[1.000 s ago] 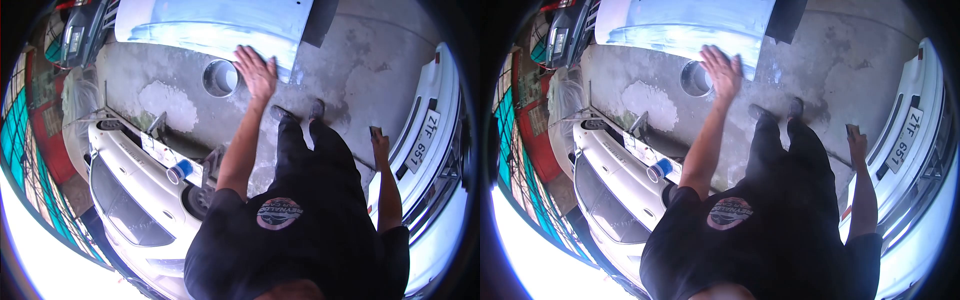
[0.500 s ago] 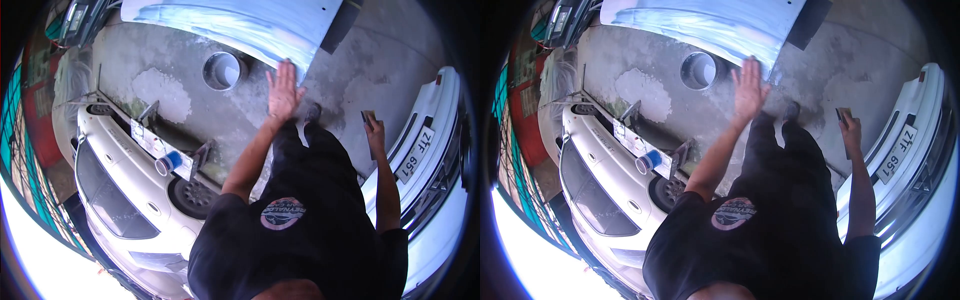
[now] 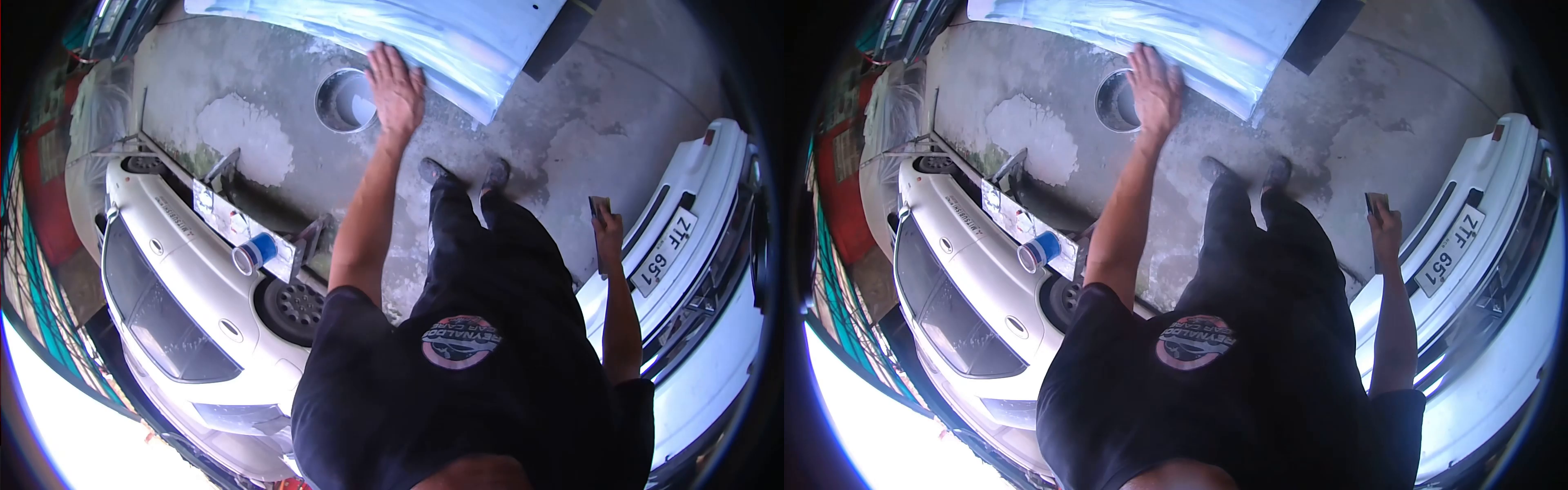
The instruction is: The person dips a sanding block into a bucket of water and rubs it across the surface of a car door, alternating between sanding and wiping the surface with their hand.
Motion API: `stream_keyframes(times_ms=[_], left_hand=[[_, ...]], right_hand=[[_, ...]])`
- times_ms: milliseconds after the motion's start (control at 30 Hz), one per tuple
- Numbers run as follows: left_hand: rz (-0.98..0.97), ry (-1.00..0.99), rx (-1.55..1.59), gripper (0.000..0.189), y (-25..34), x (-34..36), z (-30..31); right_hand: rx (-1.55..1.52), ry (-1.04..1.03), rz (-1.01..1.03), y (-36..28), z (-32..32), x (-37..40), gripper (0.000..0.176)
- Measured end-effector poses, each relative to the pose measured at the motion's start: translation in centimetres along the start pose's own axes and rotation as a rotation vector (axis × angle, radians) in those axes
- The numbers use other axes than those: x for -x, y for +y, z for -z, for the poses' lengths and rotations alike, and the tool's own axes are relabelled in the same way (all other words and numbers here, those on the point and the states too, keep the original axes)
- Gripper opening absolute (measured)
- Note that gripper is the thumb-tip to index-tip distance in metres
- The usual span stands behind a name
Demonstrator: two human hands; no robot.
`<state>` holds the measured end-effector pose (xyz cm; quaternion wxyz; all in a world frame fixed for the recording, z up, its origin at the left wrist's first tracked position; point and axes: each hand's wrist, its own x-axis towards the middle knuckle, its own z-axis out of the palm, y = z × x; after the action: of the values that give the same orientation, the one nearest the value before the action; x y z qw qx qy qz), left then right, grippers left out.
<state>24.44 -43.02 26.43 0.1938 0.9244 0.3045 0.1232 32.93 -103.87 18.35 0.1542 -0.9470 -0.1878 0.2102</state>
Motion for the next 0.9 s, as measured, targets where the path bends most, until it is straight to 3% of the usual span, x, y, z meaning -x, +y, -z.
stream_keyframes(times_ms=[367, 633, 733, 900], left_hand=[[-0.197, -0.212, -0.012, 0.078, 9.8, 13.1, -1.9], [-0.139, -0.069, -0.206, 0.065, 1.9, 7.0, -0.3], [-0.007, 0.044, -0.076, 0.061, 0.0, 4.4, 0.3], [0.040, 0.023, -0.034, 0.057, -2.9, 2.0, 2.9]], right_hand=[[-0.203, 0.027, 0.236, -12.6, 3.1, -5.1, 0.052], [-0.189, 0.032, 0.269, -16.7, 5.7, -4.7, 0.054], [-0.125, 0.095, 0.419, -20.1, 6.1, -4.0, 0.052], [-0.002, 0.257, 0.721, -31.1, 5.5, -4.7, 0.054]])
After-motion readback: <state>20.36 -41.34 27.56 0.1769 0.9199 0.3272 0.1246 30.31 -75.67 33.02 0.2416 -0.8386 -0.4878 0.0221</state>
